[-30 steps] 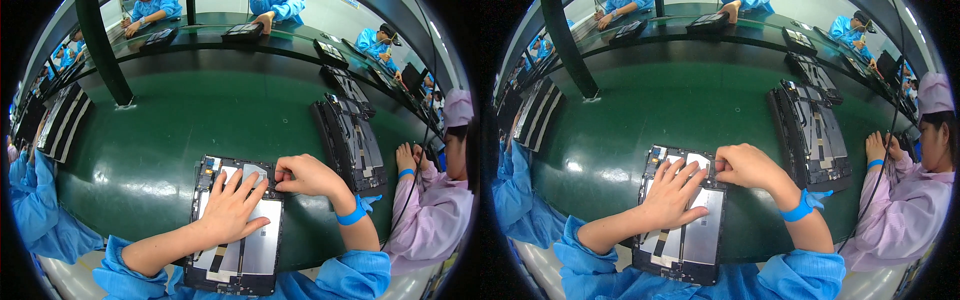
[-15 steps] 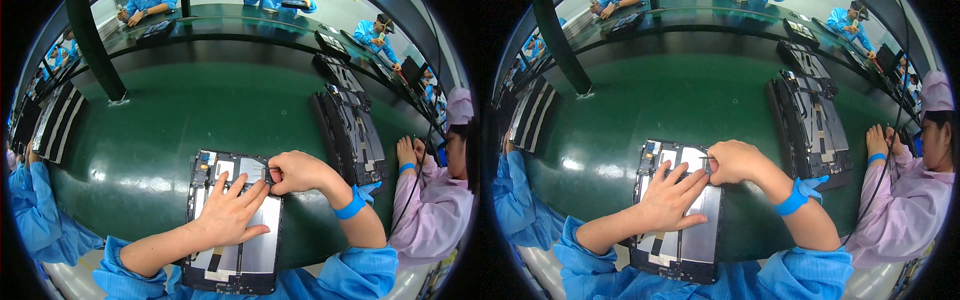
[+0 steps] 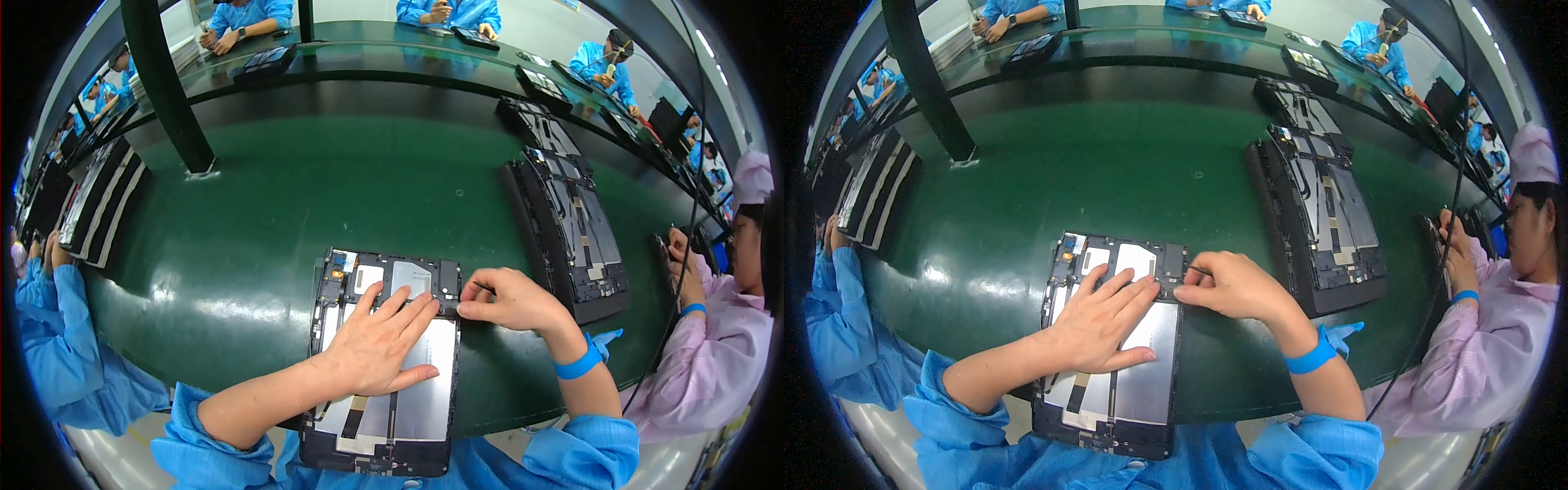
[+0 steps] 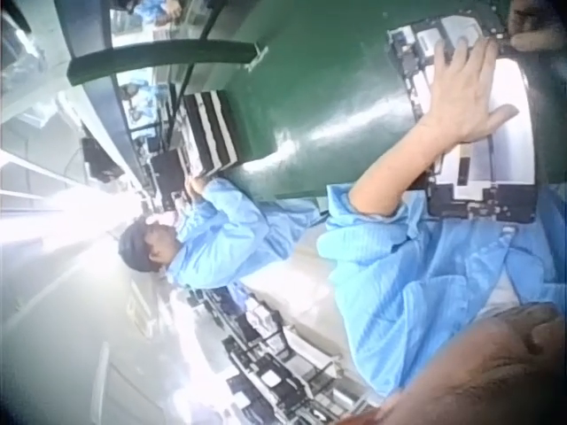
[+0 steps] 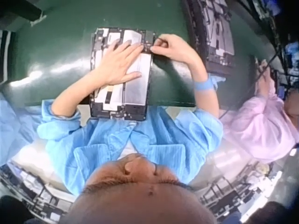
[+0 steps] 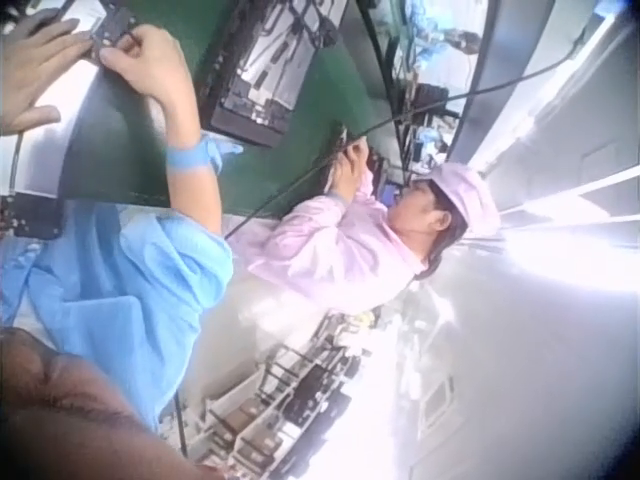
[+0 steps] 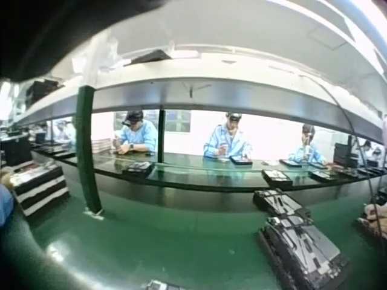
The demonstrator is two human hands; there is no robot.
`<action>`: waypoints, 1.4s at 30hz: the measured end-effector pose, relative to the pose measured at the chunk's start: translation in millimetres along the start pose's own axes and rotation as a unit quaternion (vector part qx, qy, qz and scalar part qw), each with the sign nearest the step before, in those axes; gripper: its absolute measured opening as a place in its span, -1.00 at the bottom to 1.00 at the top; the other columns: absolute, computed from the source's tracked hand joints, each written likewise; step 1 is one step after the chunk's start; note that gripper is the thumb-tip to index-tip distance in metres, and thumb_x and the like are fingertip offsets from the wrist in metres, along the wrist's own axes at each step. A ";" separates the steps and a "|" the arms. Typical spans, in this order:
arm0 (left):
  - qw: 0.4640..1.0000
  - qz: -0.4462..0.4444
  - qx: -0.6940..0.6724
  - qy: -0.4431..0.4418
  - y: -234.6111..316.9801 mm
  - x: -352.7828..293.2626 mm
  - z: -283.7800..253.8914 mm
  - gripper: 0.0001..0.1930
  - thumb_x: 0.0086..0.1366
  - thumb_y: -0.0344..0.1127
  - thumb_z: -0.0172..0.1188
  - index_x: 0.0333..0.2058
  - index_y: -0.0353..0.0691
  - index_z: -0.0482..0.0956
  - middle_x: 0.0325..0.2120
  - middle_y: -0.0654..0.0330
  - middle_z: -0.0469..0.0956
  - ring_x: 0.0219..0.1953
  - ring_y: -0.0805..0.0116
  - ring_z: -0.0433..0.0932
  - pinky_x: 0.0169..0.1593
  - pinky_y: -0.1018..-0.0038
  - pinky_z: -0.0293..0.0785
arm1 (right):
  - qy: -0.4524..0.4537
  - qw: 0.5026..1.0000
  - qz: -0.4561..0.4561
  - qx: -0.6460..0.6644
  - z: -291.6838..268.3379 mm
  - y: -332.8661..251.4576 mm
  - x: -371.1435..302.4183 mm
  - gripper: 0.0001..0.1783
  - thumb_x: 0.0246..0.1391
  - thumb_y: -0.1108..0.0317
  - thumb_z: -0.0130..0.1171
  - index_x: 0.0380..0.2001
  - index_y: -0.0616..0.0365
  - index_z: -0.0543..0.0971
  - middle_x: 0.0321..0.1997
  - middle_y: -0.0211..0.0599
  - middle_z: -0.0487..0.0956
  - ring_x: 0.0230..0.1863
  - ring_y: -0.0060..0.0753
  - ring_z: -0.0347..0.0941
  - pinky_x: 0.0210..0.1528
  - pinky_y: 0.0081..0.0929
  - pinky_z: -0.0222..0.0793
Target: The person assembles internal components of a tablet by placing a flex cable and adhesive tape into a tablet chassis, using tweezers to position the small parts.
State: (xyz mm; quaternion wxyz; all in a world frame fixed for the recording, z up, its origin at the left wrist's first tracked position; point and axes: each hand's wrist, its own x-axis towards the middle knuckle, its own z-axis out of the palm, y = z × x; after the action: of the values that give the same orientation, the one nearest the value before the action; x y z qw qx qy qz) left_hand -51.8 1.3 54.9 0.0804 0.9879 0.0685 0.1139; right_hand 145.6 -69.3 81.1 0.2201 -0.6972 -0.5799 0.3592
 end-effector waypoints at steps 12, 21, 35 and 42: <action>0.999 0.010 0.021 -0.032 2.2 3.7 -3.5 -0.37 0.02 0.15 -0.14 -0.09 -0.27 0.25 -0.10 -0.04 0.22 -0.05 0.04 0.17 -0.01 0.05 -0.05 | 0.113 0.982 0.003 0.150 16.5 11.3 -3.6 -0.80 -0.30 0.32 0.18 -0.70 0.24 0.44 -0.70 -0.35 0.43 -0.66 -0.60 0.29 -0.60 -0.63 0.18; 0.998 0.033 0.055 -0.010 0.7 5.5 -1.4 -0.36 -0.02 0.20 -0.13 -0.15 -0.26 0.29 -0.17 -0.06 0.26 -0.12 0.02 0.23 -0.07 0.03 0.05 | 0.149 0.964 -0.150 -0.161 9.7 -15.9 27.6 -0.80 -0.34 0.28 0.17 -0.72 0.16 0.41 -0.67 -0.33 0.40 -0.59 -0.29 0.34 -0.58 -0.44 0.20; 0.999 0.001 -0.012 -0.050 -5.0 -1.3 -1.8 -0.30 0.03 0.22 -0.23 -0.07 -0.32 0.22 -0.01 0.04 0.12 0.05 0.11 0.05 0.04 0.11 -0.10 | 0.149 0.927 -0.074 -0.337 8.3 -38.6 23.1 -0.72 -0.22 0.22 0.09 -0.56 0.19 0.31 -0.73 -0.28 0.40 -0.59 -0.18 0.37 -0.59 -0.33 0.21; 0.997 -0.007 -0.056 -0.058 -6.1 3.2 -3.7 -0.24 -0.04 0.27 -0.16 -0.10 -0.36 0.24 -0.01 0.06 0.15 0.06 0.14 0.07 0.05 0.11 -0.13 | 0.093 0.979 -0.148 -0.106 14.0 -4.8 -13.9 -0.86 -0.21 0.39 0.06 -0.55 0.16 0.33 -0.61 -0.25 0.42 -0.51 -0.16 0.36 -0.49 -0.33 0.21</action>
State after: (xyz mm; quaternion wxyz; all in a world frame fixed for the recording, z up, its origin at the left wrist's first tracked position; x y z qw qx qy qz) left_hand -50.3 8.2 58.1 0.1403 0.9862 0.0643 0.0594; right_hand 130.9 -83.2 79.0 0.2485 -0.6535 -0.6886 0.1925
